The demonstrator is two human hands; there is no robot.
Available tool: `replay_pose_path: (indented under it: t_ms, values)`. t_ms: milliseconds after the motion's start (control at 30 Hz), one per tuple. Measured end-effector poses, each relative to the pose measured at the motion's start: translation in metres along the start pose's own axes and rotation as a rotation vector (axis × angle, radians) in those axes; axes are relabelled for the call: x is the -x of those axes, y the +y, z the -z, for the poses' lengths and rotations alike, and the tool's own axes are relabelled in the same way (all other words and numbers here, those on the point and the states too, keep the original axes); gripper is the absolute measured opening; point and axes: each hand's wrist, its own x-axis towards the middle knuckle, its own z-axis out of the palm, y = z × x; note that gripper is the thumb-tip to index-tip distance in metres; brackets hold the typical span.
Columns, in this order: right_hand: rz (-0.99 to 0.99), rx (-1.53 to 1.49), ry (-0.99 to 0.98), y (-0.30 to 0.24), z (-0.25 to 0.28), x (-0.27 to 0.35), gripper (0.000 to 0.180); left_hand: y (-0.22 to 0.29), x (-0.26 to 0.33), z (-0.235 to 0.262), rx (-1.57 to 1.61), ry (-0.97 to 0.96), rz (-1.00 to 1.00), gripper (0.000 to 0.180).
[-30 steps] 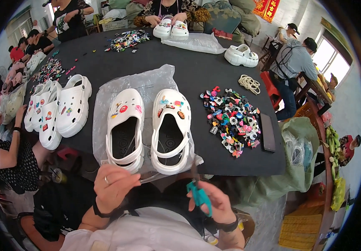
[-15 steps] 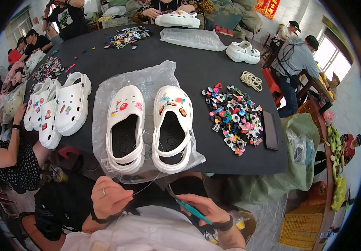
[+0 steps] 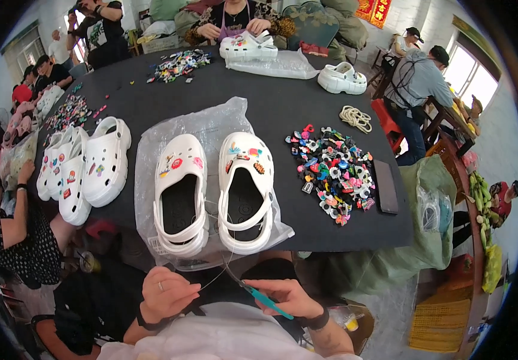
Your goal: The recorder is attaching decorative charms to rubber clogs at a table with other workers.
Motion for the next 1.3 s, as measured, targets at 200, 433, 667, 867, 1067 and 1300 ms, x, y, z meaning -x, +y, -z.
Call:
replay_pose_path:
  t_ms: [200,433,667,867,1067,1300]
  values:
    - [-0.005,0.206,0.068,-0.002,-0.003,0.001,0.067,-0.002,-0.001,0.005,-0.041,-0.03,-0.013,0.027]
    - [0.117,0.151,0.225,-0.028,0.012,0.02,0.056,-0.012,0.011,0.023,-0.095,0.074,0.032,0.025]
    - [0.402,1.211,1.031,-0.055,0.039,0.005,0.056,-0.035,0.048,0.077,-0.485,0.705,0.2,0.015]
    - [0.306,1.634,0.899,-0.065,0.05,-0.014,0.045,-0.046,0.058,0.105,-0.546,0.997,0.355,0.021]
    - [0.263,1.533,0.87,-0.065,0.051,-0.02,0.032,-0.021,0.056,0.077,0.235,0.493,0.635,0.013]
    - [0.315,1.528,0.891,-0.058,0.049,-0.019,0.025,-0.041,0.036,0.121,-0.063,1.413,0.147,0.028]
